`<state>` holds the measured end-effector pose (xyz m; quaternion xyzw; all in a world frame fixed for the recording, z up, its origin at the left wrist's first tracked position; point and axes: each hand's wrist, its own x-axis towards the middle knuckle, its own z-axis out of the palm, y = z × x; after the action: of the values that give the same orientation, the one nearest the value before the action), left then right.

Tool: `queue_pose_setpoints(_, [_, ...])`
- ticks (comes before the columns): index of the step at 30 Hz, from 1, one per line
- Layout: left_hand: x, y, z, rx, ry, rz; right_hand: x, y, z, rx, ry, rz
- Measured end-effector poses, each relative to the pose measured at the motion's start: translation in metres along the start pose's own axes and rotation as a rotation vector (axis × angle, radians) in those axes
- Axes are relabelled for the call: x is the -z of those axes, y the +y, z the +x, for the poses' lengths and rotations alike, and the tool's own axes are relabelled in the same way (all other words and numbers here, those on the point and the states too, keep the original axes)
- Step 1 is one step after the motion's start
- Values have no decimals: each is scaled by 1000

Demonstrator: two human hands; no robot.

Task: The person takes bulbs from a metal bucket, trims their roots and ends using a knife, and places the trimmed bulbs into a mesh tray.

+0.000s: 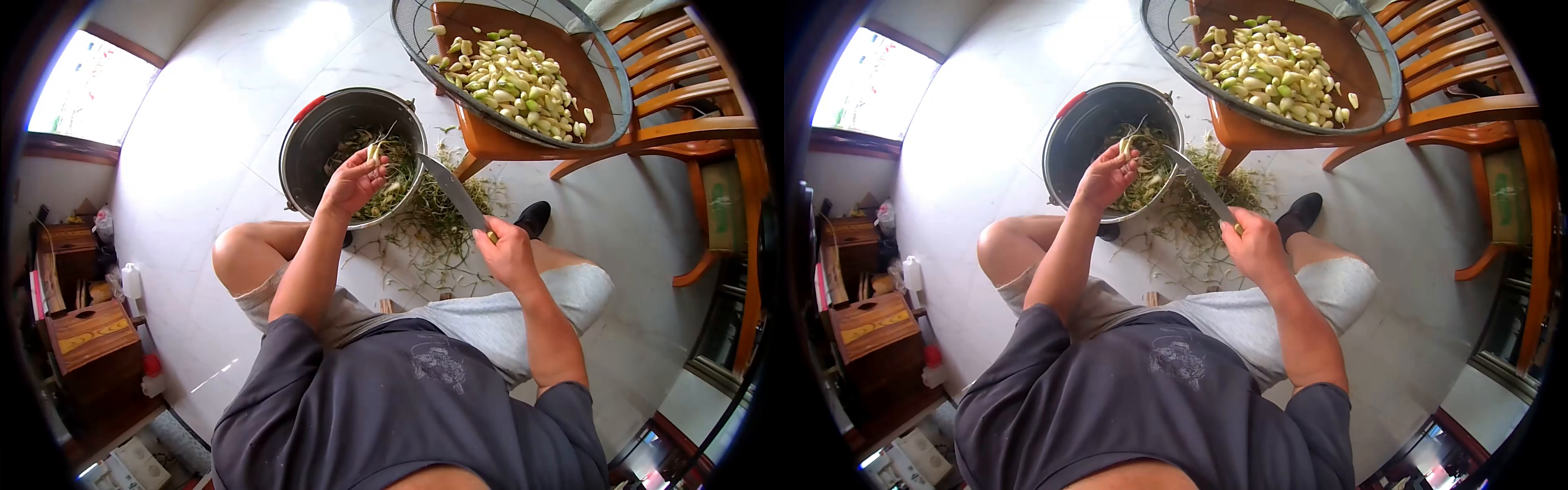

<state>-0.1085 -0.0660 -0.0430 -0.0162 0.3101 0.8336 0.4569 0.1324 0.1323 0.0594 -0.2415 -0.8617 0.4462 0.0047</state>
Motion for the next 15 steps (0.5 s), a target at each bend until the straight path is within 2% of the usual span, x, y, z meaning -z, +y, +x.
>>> queue_pose_setpoints(4, [6,-1,2,-66,254,-26,-7,6,2,78,40,22])
queue_pose_setpoints(11, [-8,-1,-10,-86,222,233,-9,1,3,122,77,72])
queue_pose_setpoints(15, [-31,-17,-14,-45,121,257,-10,0,5,300,171,8])
